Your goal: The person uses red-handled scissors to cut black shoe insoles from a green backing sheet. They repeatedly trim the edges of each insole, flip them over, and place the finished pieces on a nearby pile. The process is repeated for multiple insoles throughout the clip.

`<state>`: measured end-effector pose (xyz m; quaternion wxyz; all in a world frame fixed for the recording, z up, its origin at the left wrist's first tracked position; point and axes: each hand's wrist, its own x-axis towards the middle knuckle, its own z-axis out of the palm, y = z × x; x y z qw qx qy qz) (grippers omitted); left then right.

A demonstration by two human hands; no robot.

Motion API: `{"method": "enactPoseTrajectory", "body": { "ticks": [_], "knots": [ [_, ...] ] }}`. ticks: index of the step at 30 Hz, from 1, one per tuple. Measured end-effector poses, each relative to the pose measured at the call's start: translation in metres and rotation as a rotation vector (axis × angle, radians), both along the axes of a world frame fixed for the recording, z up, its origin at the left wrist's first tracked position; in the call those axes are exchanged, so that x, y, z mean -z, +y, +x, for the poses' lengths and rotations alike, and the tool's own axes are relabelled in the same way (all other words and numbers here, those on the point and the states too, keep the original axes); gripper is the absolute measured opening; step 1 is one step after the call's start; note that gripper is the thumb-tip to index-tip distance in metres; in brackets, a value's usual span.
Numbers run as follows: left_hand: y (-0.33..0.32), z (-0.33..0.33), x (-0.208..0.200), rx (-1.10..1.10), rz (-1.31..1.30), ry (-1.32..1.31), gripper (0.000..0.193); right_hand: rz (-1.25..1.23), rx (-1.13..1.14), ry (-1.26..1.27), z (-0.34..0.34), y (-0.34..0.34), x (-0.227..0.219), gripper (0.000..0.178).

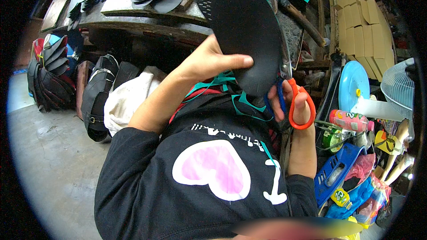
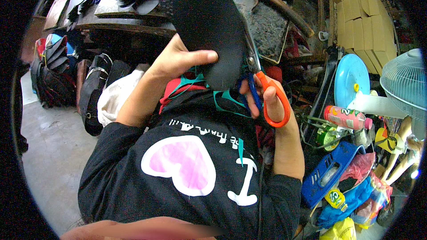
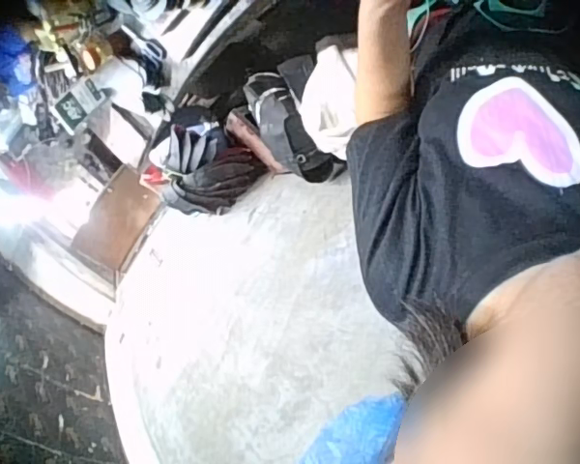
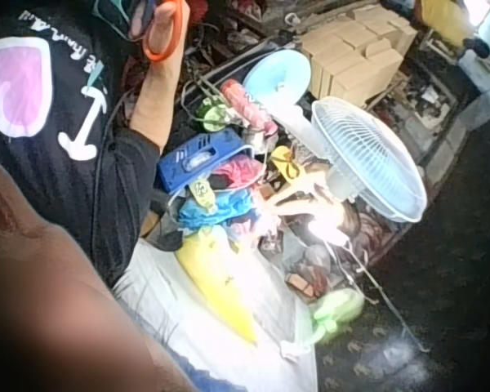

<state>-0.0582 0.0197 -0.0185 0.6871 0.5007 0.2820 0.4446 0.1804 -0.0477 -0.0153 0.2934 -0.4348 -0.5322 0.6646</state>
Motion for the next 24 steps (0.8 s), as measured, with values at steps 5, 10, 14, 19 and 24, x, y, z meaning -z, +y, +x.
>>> {"method": "enactPoseTrajectory", "body": {
  "ticks": [5, 10, 14, 19, 24],
  "knots": [
    [-0.003, 0.001, 0.003, 0.084, 0.012, 0.102, 0.042, 0.008, 0.028, 0.131, -0.01, -0.001, 0.001, 0.099],
    [-0.001, -0.004, 0.005, 0.121, -0.058, 0.111, 0.04, -0.043, -0.072, 0.079, 0.005, 0.001, 0.002, 0.097],
    [-0.001, -0.002, 0.009, 0.222, -0.026, 0.14, 0.045, 0.056, 0.05, 0.08, -0.004, -0.004, 0.008, 0.112],
    [-0.002, -0.004, 0.008, 0.294, -0.048, 0.13, 0.053, 0.098, 0.063, 0.081, -0.012, -0.004, 0.002, 0.11],
    [-0.002, -0.007, 0.005, 0.31, -0.087, 0.135, 0.054, 0.152, 0.063, 0.071, -0.012, -0.002, -0.002, 0.104]
  ]
}}
